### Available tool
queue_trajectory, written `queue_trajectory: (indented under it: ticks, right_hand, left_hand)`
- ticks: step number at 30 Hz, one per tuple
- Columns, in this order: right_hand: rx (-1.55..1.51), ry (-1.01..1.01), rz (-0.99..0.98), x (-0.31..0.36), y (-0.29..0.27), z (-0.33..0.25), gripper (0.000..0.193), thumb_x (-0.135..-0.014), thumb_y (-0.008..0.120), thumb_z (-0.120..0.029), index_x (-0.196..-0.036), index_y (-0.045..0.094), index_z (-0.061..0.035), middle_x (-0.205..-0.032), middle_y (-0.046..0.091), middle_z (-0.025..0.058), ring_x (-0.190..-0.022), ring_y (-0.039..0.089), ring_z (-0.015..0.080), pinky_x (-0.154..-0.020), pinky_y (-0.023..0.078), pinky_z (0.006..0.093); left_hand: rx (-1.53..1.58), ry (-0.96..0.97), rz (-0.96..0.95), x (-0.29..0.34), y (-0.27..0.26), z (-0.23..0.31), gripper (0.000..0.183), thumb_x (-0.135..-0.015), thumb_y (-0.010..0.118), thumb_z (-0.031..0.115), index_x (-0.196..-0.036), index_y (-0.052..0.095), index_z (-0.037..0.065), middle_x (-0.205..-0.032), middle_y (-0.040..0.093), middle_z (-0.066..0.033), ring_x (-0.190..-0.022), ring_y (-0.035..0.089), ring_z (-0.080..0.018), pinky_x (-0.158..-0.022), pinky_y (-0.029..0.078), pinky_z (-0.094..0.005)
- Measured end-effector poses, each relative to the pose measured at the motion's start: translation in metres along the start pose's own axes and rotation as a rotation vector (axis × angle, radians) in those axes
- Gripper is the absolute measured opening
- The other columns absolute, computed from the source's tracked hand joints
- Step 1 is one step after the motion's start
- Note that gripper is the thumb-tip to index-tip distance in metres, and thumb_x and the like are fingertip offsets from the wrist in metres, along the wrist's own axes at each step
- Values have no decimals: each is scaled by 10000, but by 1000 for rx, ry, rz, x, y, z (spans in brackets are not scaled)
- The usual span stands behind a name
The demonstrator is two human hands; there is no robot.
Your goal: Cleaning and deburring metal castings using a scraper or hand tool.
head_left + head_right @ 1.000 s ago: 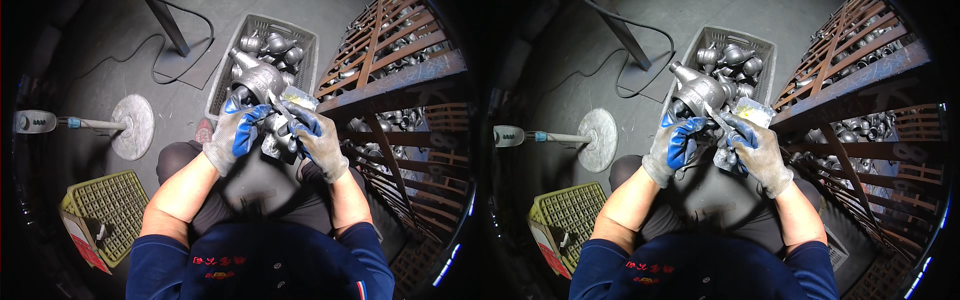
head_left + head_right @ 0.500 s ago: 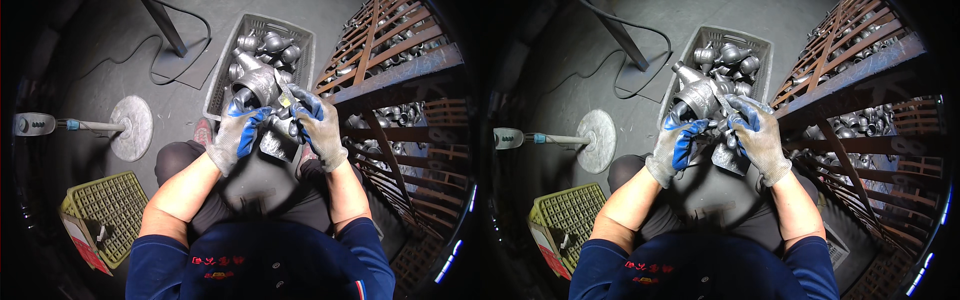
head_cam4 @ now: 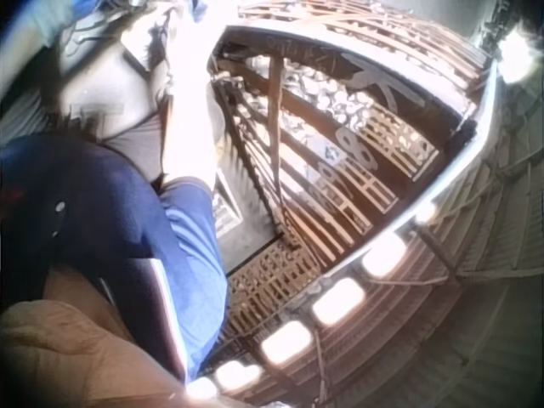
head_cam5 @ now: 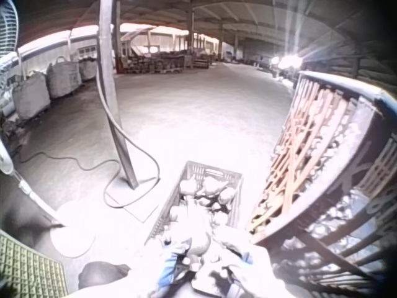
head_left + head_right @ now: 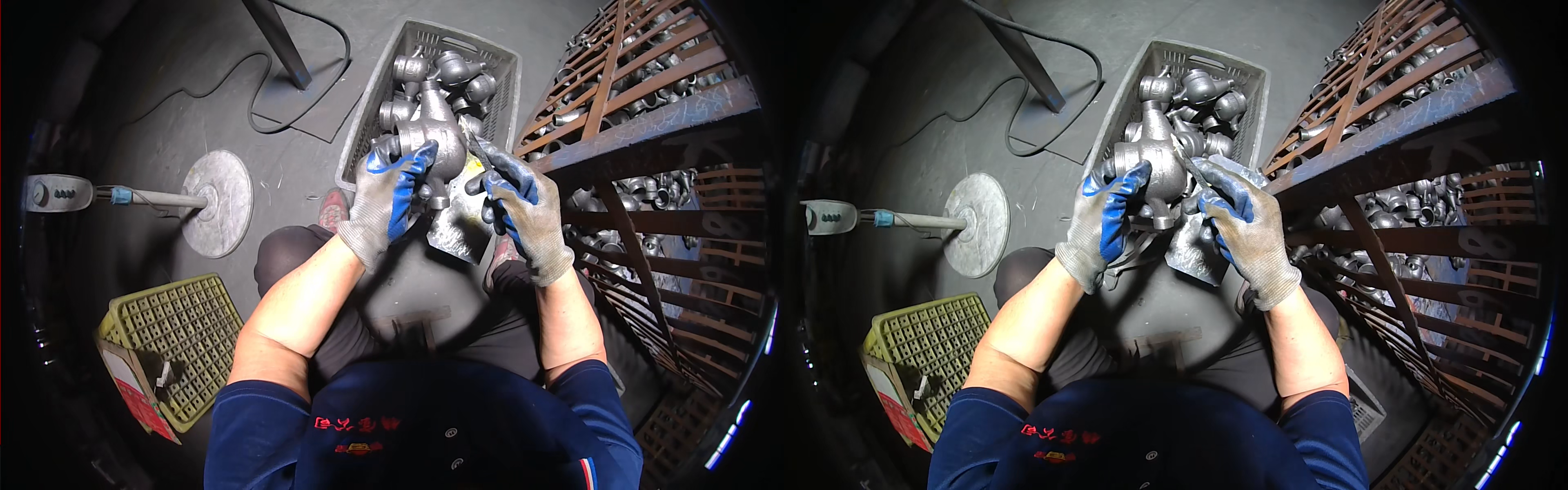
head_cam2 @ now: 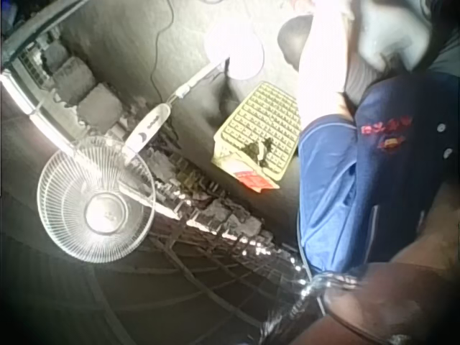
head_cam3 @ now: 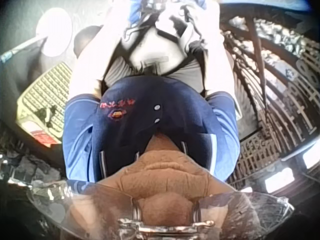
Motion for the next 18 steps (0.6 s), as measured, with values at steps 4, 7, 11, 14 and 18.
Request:
queue_trajectory:
  ticks: [4,7,11,14,18]
  right_hand:
    - [-126,78,4,1,-1,-3,379,-833,594,-34,-1206,548,19,-1024,631,85,-819,596,81,-690,476,203]
    - [-179,168,20,3,-5,-1,423,-839,591,-33,-1252,508,3,-870,627,39,-589,533,35,-460,390,170]
    - [-322,170,35,-4,-10,1,495,-840,595,-30,-1305,435,26,-836,622,55,-577,542,66,-450,401,177]
    - [-341,155,103,-6,-12,-5,444,-871,573,-110,-1266,449,49,-877,631,98,-564,509,69,-472,405,181]
    - [-311,142,105,-10,-18,-7,465,-882,577,-152,-1280,440,47,-891,634,69,-546,478,41,-467,377,161]
  left_hand:
    - [33,74,-94,-5,-4,-9,166,-849,624,49,-1011,592,50,-871,628,-39,-668,605,-91,-553,513,-218]
    - [-22,117,-105,-7,-6,-9,219,-840,621,22,-1057,592,23,-956,622,-56,-783,615,-105,-651,529,-234]
    - [-87,131,-152,-3,-4,-9,240,-833,622,10,-1072,596,21,-917,630,-47,-754,602,-90,-666,513,-232]
    - [-109,109,-158,-4,-8,-12,221,-835,618,10,-1055,603,23,-882,634,-44,-736,599,-90,-656,506,-228]
    - [-13,111,-169,-5,-4,-11,177,-832,623,15,-1009,613,28,-842,636,-37,-714,597,-92,-642,503,-231]
Point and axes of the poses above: each hand's wrist, its own x-axis away from the middle knuckle, its own y-axis out of the palm, z = x × y, the point moved 7 cm from there along -x, towards the middle knuckle
